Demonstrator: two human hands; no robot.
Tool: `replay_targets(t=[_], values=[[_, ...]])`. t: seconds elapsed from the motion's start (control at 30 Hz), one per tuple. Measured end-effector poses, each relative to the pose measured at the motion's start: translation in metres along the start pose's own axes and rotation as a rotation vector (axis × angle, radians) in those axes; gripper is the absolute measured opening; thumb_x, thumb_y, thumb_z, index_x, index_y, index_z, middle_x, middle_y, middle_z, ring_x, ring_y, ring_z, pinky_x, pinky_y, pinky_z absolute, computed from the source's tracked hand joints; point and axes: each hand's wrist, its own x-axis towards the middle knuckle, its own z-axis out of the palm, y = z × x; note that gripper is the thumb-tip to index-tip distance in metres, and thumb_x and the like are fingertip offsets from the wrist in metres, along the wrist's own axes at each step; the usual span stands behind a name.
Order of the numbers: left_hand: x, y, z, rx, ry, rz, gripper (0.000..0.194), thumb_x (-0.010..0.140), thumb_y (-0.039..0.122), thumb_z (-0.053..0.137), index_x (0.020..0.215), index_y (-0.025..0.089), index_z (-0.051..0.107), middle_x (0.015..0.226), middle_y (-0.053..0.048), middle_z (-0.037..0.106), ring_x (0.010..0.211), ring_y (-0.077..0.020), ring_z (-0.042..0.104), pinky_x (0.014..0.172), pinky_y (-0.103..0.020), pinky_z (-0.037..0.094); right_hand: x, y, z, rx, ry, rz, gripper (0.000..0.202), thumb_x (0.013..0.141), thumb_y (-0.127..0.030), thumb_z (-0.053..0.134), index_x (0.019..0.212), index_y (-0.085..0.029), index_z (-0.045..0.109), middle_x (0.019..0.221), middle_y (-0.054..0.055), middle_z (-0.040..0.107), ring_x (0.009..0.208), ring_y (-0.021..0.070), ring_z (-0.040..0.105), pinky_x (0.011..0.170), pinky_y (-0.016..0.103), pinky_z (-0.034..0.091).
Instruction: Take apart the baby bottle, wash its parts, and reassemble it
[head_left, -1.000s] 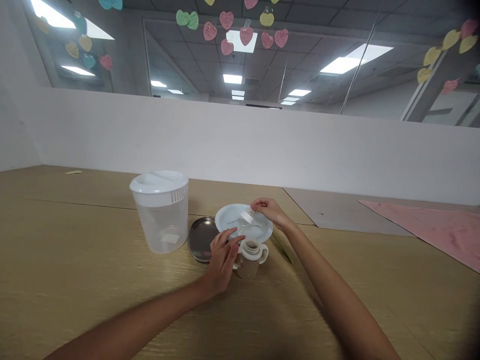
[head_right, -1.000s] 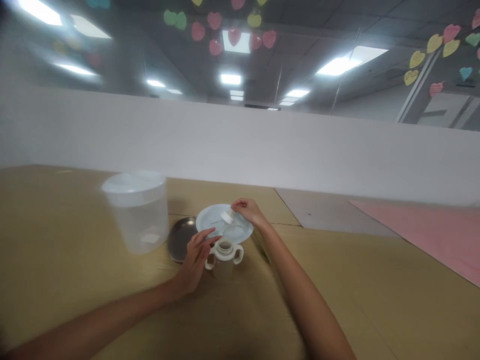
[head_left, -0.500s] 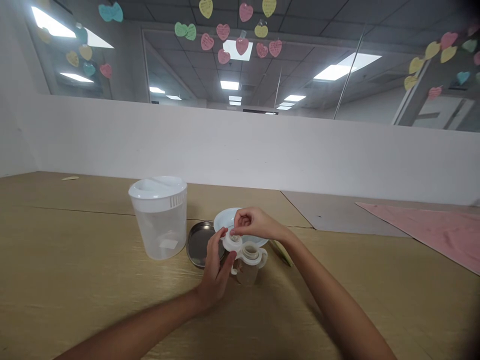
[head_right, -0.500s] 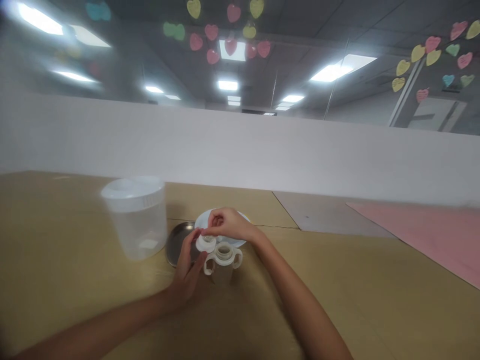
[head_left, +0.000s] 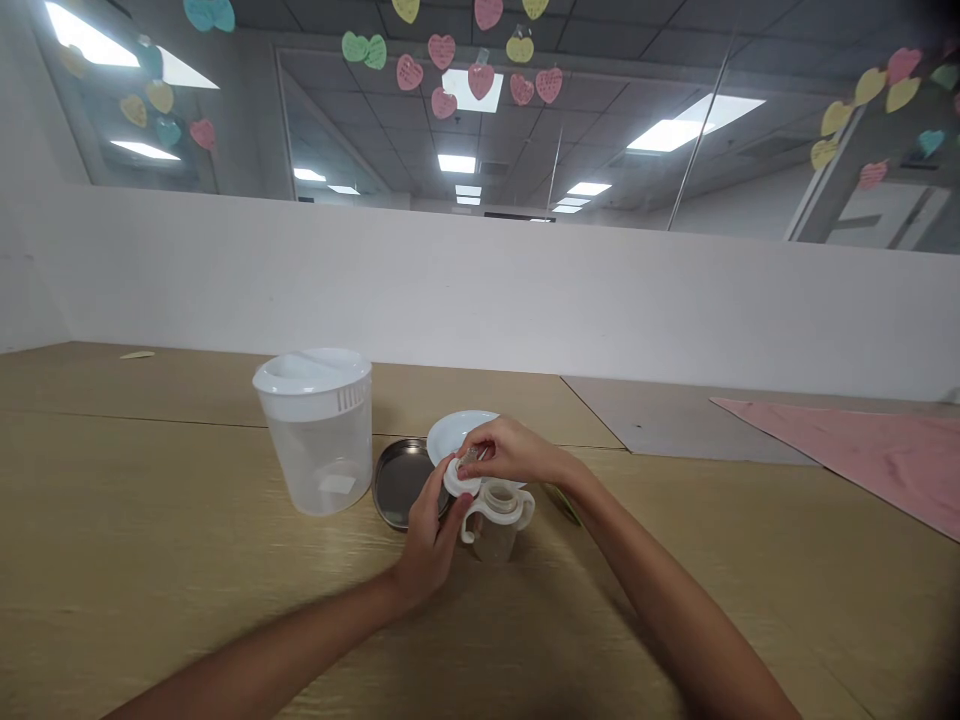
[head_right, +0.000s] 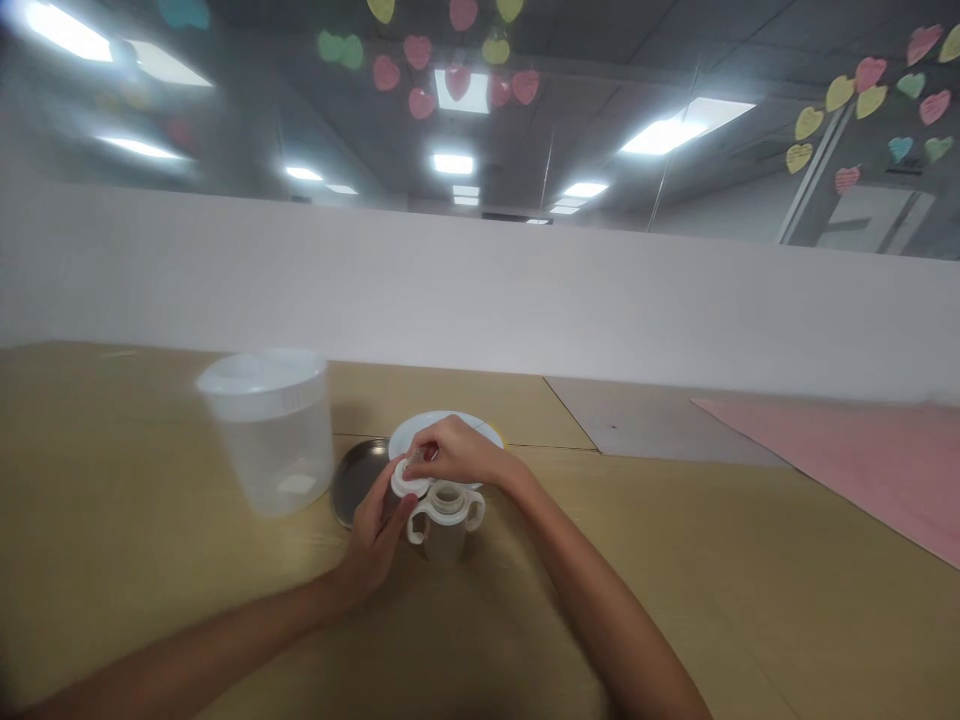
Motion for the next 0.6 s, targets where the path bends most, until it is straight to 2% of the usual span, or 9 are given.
replay_targets(t=[0.17, 0.4, 0.47, 0.53, 0.6], values=[[-0.003, -0.004, 0.000, 0.039, 0.000, 0.050, 0.044, 0.087, 0.036, 0.045, 0.128, 0.022, 0.037, 0.126, -0.007, 0.050, 0.115, -0.0206, 0.047, 0.096, -0.033, 0.038, -0.001, 0.001, -0.006, 0.041, -0.028, -0.061, 0.024, 0.076, -0.037, 0.058, 0.080, -0.016, 0.070, 0.071, 0.002, 0.067, 0.062, 0.0118, 0.055, 0.056, 0.021, 0.039], [0.000, -0.003, 0.000, -0.038, 0.006, 0.011, 0.044, 0.088, 0.036, 0.042, 0.129, 0.021, 0.034, 0.127, -0.008, 0.049, 0.116, -0.0206, 0.047, 0.096, -0.033, 0.037, -0.003, 0.007, -0.012, 0.426, -0.149, 0.107, 0.028, 0.071, -0.035, 0.064, 0.091, -0.016, 0.063, 0.083, 0.004, 0.067, 0.075, 0.0146, 0.061, 0.065, 0.024, 0.046], [0.001, -0.003, 0.001, -0.063, 0.032, 0.010, 0.043, 0.089, 0.037, 0.041, 0.129, 0.021, 0.034, 0.129, -0.008, 0.047, 0.118, -0.0204, 0.045, 0.099, -0.034, 0.035, -0.003, 0.007, -0.014, 0.504, -0.134, 0.136, 0.029, 0.072, -0.036, 0.063, 0.092, -0.016, 0.061, 0.085, 0.004, 0.066, 0.077, 0.0143, 0.060, 0.069, 0.025, 0.046], [0.003, -0.003, 0.001, -0.038, 0.053, 0.015, 0.042, 0.089, 0.036, 0.041, 0.128, 0.022, 0.035, 0.130, -0.008, 0.046, 0.119, -0.0204, 0.042, 0.101, -0.035, 0.033, -0.003, 0.008, -0.016, 0.455, -0.063, 0.168, 0.029, 0.075, -0.040, 0.059, 0.091, -0.015, 0.059, 0.081, 0.004, 0.065, 0.074, 0.0141, 0.059, 0.067, 0.026, 0.045], [0.004, -0.004, 0.001, 0.038, 0.068, 0.023, 0.042, 0.089, 0.036, 0.042, 0.128, 0.023, 0.035, 0.132, -0.007, 0.043, 0.122, -0.0205, 0.039, 0.103, -0.037, 0.030, -0.004, 0.012, -0.017, 0.228, 0.041, 0.214, 0.028, 0.076, -0.040, 0.056, 0.089, -0.015, 0.060, 0.079, 0.005, 0.063, 0.072, 0.0149, 0.057, 0.065, 0.026, 0.043]])
